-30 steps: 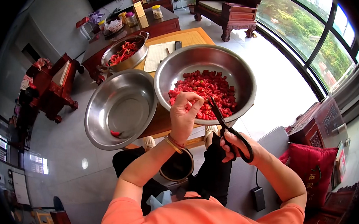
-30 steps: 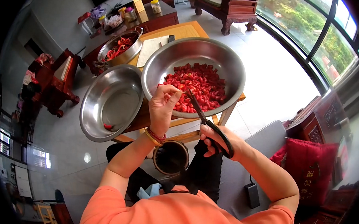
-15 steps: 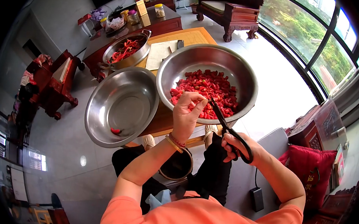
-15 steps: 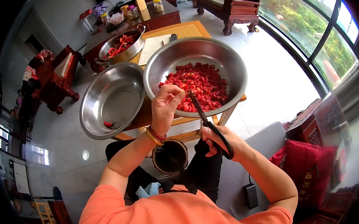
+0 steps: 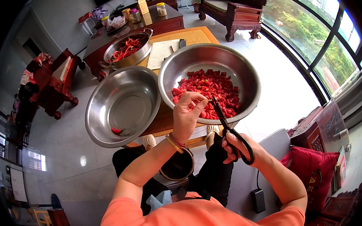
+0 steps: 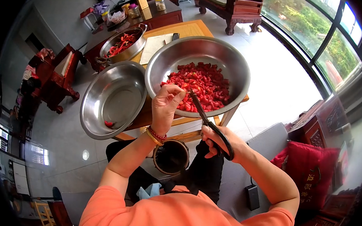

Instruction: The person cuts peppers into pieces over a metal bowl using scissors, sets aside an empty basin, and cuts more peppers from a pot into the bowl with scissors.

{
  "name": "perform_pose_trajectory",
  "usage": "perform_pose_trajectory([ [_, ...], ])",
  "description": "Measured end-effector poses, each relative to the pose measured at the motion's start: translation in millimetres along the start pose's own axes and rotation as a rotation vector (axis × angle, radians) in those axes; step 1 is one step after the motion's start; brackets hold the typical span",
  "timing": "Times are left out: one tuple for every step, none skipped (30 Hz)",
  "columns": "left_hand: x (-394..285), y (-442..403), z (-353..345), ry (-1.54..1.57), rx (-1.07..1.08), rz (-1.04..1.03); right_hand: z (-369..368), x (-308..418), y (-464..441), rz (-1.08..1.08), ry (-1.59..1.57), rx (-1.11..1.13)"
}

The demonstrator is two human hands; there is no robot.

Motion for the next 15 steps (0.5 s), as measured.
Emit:
perform_pose_trajectory([
  [0.0,0.0,0.1,0.001,-0.001,-0.002,-0.2,-0.5,0.0,-0.007,-0.007,-0.003],
  [0.1,0.0,0.3,0.003,-0.002,-0.004,-0.9,-0.7,0.2,-0.006,-0.012,0.005],
  [0.2,-0.2,0.9,-0.006,-0.008,-0.014,-1.6,-0.6,0.3,-0.004,-0.016,0.013],
  [0.5,-0.7,1.8,-0.014,-0.014,-0.025,-2.3,-0.5,0.3,-0.002,-0.020,0.021],
  [0.3,-1.1,2.4,-0.022,-0.020,-0.036,-2.4,-0.6,0.4,-0.003,-0.019,0.022],
  [-0.2,-1.3,2.6,-0.020,-0.023,-0.030,-2.4,-1.0,0.4,-0.004,-0.018,0.023],
  [-1.5,-1.6,2.5,-0.018,-0.026,-0.023,-2.4,-1.4,0.5,-0.006,-0.017,0.023],
  [-2.3,-1.6,2.6,-0.016,-0.029,-0.016,-2.0,-1.8,0.5,-0.005,-0.025,0.016],
  [-2.3,-1.1,2.4,-0.018,-0.023,-0.009,-1.6,-2.1,0.5,-0.005,-0.033,0.009],
  [-2.2,-0.4,2.3,-0.020,-0.016,-0.002,-1.2,-2.3,0.5,-0.004,-0.042,0.002],
  [-2.0,0.1,2.2,-0.023,-0.009,0.005,-1.4,-2.0,0.7,0.002,-0.033,0.002],
  [-2.0,0.3,2.3,-0.030,-0.006,-0.001,-1.7,-1.4,1.0,0.009,-0.024,0.001],
  [-1.6,0.6,2.5,-0.038,-0.004,-0.006,-1.9,-0.7,1.3,0.016,-0.015,0.000],
  [-1.5,0.7,2.7,-0.045,-0.002,-0.012,-1.8,0.2,2.0,0.024,0.001,0.002],
  [-1.5,0.3,3.3,-0.037,-0.005,-0.009,-1.4,1.3,2.8,0.033,0.017,0.004],
])
Point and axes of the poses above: each hand's wrist, its own y-axis away from the middle knuckle, its own z-axis out of the back of the hand, x = y × z, the point moved 6 cm from there along -y, towards the middle knuckle, and after that the axes turned 3 degrees about z, right-handed, at the moved point
